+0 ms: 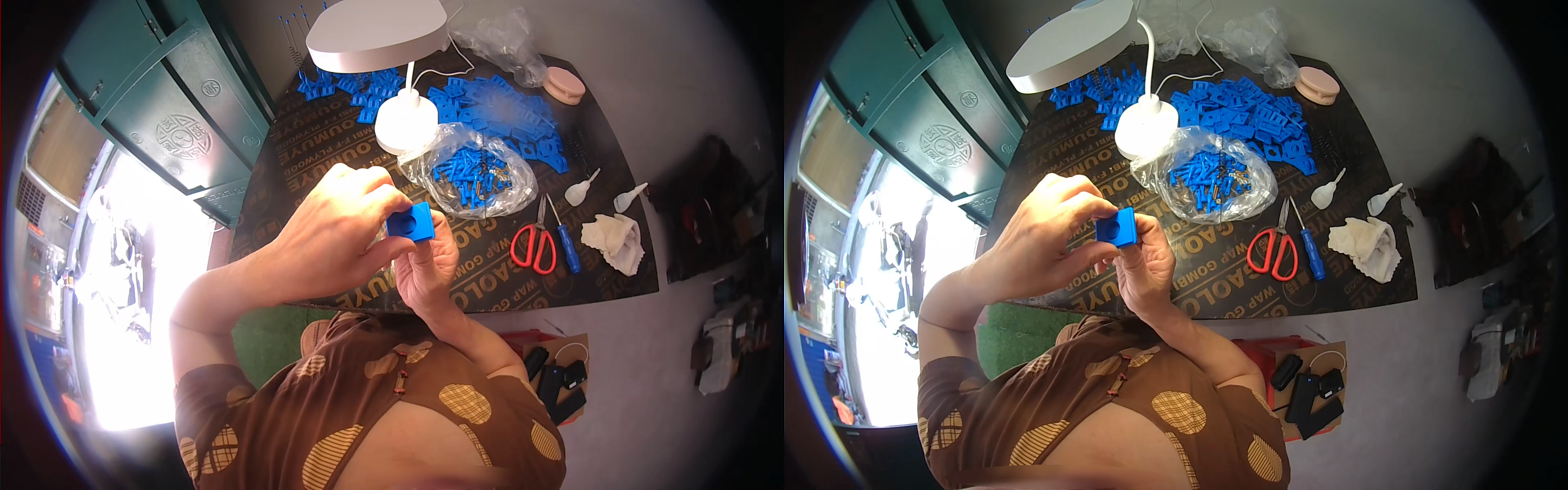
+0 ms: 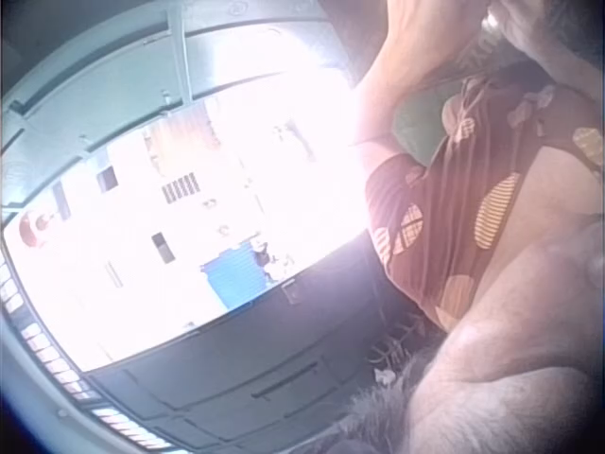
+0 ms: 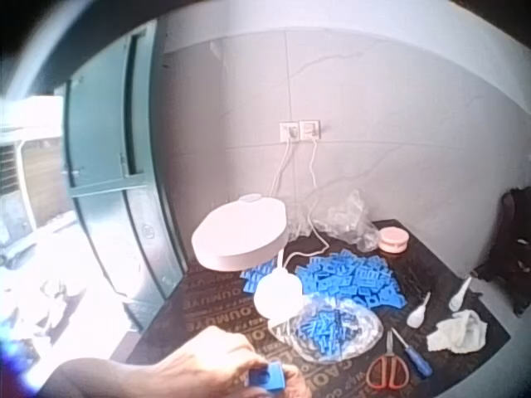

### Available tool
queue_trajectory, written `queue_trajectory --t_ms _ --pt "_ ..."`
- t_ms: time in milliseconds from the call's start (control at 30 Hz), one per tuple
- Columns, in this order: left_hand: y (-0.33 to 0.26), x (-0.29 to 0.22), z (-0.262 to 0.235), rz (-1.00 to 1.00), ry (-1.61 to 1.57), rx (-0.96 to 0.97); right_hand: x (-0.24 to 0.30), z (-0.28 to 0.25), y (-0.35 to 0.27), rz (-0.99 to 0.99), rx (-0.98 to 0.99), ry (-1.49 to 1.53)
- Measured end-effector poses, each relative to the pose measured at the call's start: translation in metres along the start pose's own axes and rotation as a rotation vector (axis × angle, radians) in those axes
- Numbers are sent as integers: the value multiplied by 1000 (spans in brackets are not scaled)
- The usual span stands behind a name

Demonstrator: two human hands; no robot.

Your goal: Manually assembling blue plastic components and small circular parts using glue.

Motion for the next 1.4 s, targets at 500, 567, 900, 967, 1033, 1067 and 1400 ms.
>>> queue_trajectory --t_ms 500,567,900,967,1033,1067,1400 --pt "2 1 2 -3 12 15 -2 -1 0 10 -1 57" --pt "2 1 2 -2 4 9 -4 -3 0 11 0 62" --pt "5 18 0 -95 -138 -40 -8 -11 1 42 30 136" --pt "4 35 3 -181 -176 -81 -9 -12 3 90 11 191" --pt "1 56 11 -271 -288 -119 -9 -11 5 123 18 208" --pt "-2 66 17 -325 -364 -147 -9 -11 5 149 21 227" --pt "-7 109 71 -460 -790 -133 -6 -14 16 290 25 276"
Point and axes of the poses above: each hand's wrist, its own y-axis towards the middle knuckle, its own z-axis out of the palm, x = y × z, the point moved 6 cm from there along y, towards the middle knuckle, and after that the axes turned 3 degrees about y, right-handed, at the moved point
